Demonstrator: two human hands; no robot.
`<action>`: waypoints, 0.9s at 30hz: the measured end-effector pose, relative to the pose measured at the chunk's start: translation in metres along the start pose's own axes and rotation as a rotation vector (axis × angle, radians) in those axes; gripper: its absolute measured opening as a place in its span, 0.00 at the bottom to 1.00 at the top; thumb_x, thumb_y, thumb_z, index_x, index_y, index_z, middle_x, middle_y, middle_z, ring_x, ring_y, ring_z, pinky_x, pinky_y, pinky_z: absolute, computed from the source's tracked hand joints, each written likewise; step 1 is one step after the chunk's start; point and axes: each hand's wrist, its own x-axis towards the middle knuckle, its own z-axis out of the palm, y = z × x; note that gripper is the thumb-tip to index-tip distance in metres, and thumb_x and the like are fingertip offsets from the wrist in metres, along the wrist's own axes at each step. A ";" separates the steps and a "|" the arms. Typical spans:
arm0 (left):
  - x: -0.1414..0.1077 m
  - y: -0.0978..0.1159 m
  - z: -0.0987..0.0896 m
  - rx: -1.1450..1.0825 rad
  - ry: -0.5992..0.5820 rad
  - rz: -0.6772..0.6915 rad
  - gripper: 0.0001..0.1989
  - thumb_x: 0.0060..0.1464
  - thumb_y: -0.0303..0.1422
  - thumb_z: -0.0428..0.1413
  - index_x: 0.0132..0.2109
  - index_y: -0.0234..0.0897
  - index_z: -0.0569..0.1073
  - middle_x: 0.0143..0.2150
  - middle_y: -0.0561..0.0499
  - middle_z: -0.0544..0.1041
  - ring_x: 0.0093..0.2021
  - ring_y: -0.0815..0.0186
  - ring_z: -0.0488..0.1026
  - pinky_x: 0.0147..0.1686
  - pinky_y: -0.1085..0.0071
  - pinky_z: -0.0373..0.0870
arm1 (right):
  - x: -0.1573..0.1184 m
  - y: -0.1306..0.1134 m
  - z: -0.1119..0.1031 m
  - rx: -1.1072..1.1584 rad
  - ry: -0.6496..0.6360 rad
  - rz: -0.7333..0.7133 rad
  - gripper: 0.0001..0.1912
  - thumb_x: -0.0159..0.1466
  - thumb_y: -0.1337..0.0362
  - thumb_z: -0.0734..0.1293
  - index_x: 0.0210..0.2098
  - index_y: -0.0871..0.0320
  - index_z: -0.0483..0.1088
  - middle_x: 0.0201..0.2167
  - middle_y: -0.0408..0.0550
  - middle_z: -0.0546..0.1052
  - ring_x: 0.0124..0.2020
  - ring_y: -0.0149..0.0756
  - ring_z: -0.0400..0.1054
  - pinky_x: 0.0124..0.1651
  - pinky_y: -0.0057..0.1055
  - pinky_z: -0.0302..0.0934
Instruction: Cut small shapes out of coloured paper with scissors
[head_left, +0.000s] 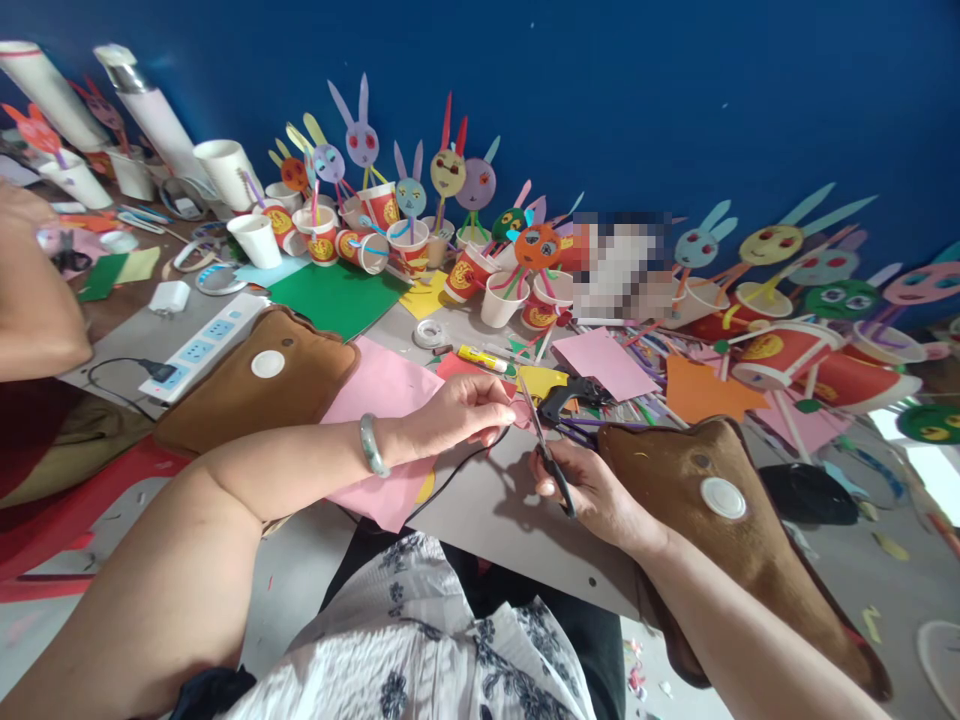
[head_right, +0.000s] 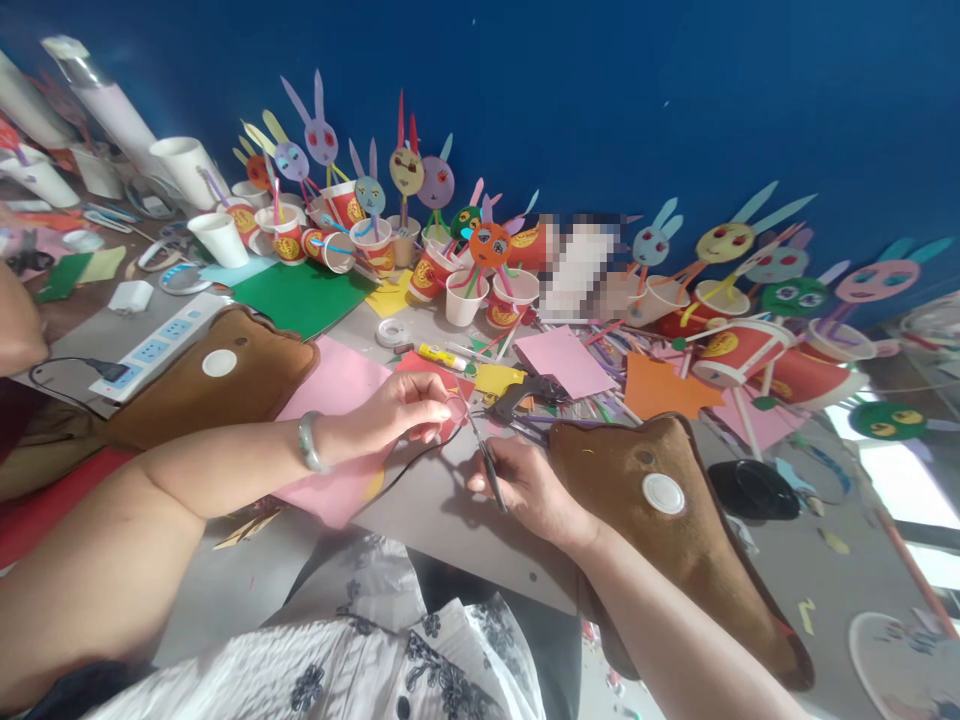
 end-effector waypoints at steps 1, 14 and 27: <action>0.000 0.000 0.000 0.000 0.001 0.000 0.10 0.52 0.33 0.59 0.28 0.36 0.66 0.19 0.57 0.68 0.20 0.75 0.65 0.23 0.76 0.60 | 0.000 0.000 0.000 0.003 -0.001 -0.001 0.35 0.58 0.30 0.64 0.22 0.58 0.64 0.21 0.43 0.67 0.25 0.31 0.57 0.27 0.30 0.54; 0.001 0.000 -0.001 0.004 0.010 0.010 0.09 0.52 0.33 0.59 0.28 0.35 0.67 0.19 0.57 0.69 0.20 0.75 0.66 0.23 0.77 0.61 | 0.001 0.001 0.000 0.016 -0.006 -0.013 0.34 0.59 0.31 0.65 0.23 0.57 0.65 0.20 0.42 0.66 0.24 0.30 0.57 0.26 0.30 0.55; 0.002 0.000 0.000 -0.005 0.036 0.027 0.10 0.51 0.34 0.59 0.28 0.36 0.66 0.18 0.58 0.69 0.19 0.75 0.66 0.21 0.77 0.61 | 0.001 0.001 0.001 0.032 0.008 0.013 0.34 0.58 0.31 0.65 0.23 0.57 0.66 0.21 0.43 0.67 0.24 0.32 0.61 0.26 0.31 0.58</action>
